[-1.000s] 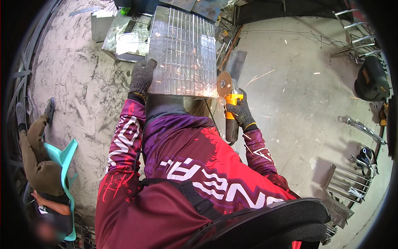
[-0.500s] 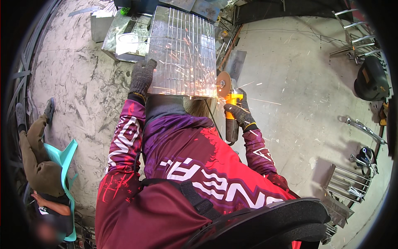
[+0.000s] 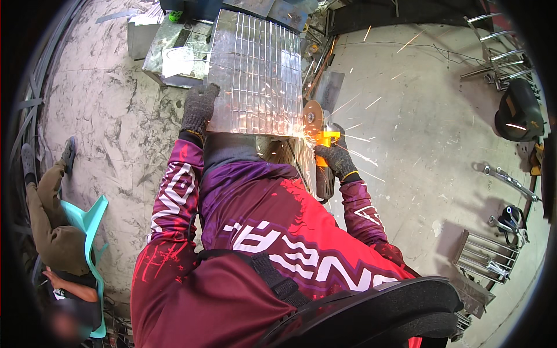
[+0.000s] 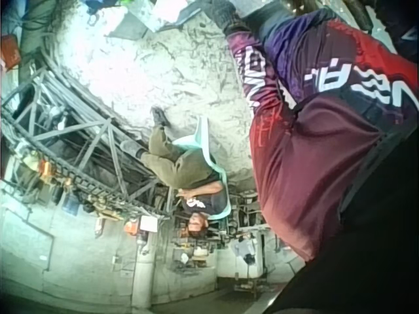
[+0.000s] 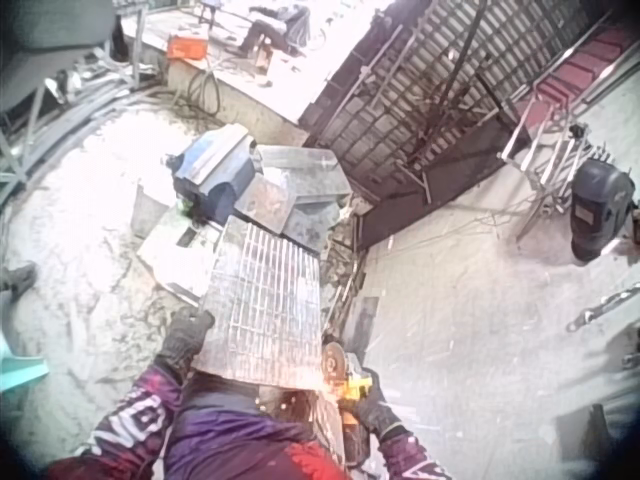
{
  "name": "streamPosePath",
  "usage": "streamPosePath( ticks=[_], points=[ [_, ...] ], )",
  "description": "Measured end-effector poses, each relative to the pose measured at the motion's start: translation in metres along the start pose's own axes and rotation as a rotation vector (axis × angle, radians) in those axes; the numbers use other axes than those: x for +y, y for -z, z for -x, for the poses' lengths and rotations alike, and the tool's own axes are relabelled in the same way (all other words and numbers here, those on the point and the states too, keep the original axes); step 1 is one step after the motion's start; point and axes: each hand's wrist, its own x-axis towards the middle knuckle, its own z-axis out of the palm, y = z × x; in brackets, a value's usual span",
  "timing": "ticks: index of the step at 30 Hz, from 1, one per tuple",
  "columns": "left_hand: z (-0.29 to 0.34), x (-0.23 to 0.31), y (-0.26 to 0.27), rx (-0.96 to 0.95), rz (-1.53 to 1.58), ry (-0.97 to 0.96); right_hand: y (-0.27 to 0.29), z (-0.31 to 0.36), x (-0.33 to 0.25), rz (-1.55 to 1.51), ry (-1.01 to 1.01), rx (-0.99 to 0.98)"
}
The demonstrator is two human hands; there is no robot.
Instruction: Using pliers and an angle grinder to cut or shape a metal grate.
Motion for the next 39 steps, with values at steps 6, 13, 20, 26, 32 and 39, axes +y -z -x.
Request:
streamPosePath(
  ticks=[6, 13, 20, 26, 32, 39],
  points=[
    [0.006, 0.013, 0.001, 0.016, -0.038, -0.008, 0.000, -0.001, 0.003, 0.058, 0.001, 0.031],
    [0.014, 0.030, 0.002, -0.009, 0.037, 0.120, 0.005, -0.006, 0.011, 0.131, -0.010, -0.053],
    [0.001, 0.006, 0.003, -0.027, -0.066, 0.019, -0.004, -0.002, 0.002, 0.016, -0.066, -0.011],
    [0.005, 0.011, 0.002, 0.007, -0.035, 0.005, -0.011, 0.003, -0.010, -0.020, -0.120, 0.040],
    [0.014, 0.038, 0.011, -0.021, -0.127, 0.033, -0.001, 0.005, -0.008, -0.376, -0.028, 0.106],
    [0.045, 0.082, 0.020, 0.384, -0.550, -0.375, 0.027, 0.030, 0.019, -0.798, 0.039, 0.156]
  ],
)
